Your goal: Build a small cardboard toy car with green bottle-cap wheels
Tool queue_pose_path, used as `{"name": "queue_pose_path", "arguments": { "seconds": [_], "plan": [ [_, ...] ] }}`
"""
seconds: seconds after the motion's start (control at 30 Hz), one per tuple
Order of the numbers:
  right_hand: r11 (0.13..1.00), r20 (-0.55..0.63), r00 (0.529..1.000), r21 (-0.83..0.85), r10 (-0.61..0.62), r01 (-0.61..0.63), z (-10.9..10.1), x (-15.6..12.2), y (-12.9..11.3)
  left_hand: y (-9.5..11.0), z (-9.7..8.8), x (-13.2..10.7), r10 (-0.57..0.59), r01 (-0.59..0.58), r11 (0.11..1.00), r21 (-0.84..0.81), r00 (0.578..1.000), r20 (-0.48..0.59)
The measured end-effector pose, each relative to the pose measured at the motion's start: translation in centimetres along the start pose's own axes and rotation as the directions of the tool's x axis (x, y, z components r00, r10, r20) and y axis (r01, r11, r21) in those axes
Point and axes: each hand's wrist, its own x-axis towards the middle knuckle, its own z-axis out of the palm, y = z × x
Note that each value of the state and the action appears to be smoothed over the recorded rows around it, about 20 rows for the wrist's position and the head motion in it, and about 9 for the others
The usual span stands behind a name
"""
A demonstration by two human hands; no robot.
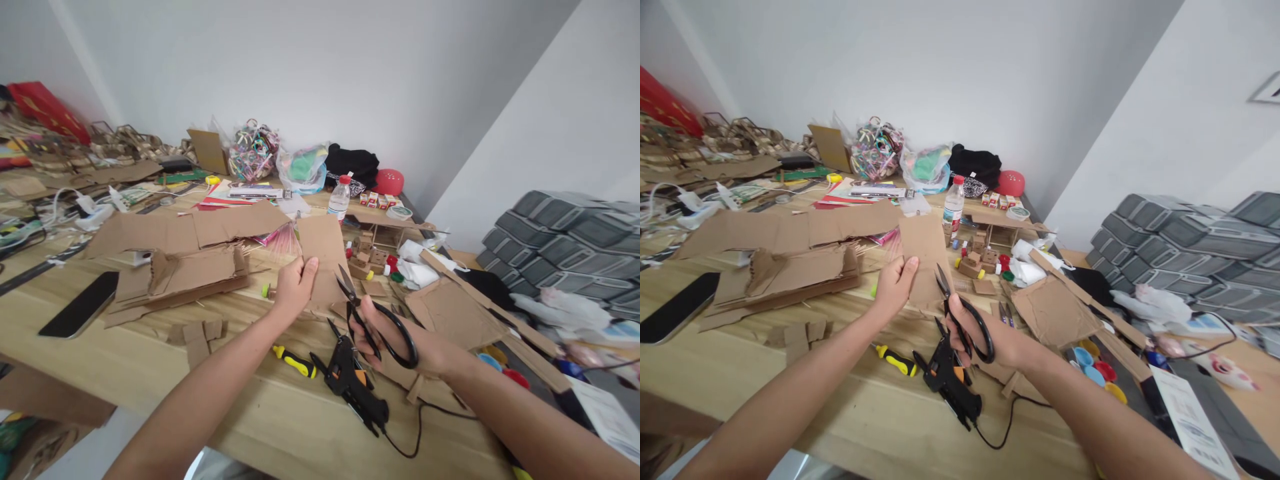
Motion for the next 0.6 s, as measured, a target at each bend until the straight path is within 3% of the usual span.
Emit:
{"name": "queue_pose_path", "arguments": {
  "seconds": [0.47, 0.6],
  "plan": [
    [0.998, 0.070, 0.996, 0.044, 0.052, -0.055, 0.7, -1.5, 0.7, -1.2, 0.0, -1.5, 0.018, -0.015, 0.999, -0.035, 0.997, 0.078],
    [1.000, -0.014, 1.000, -0.013, 0.027, -0.027, 1.1, -1.5, 0.8, -1.2, -0.2, -1.8, 0.038, -0.037, 0.999, -0.017, 0.996, 0.078]
  ]
}}
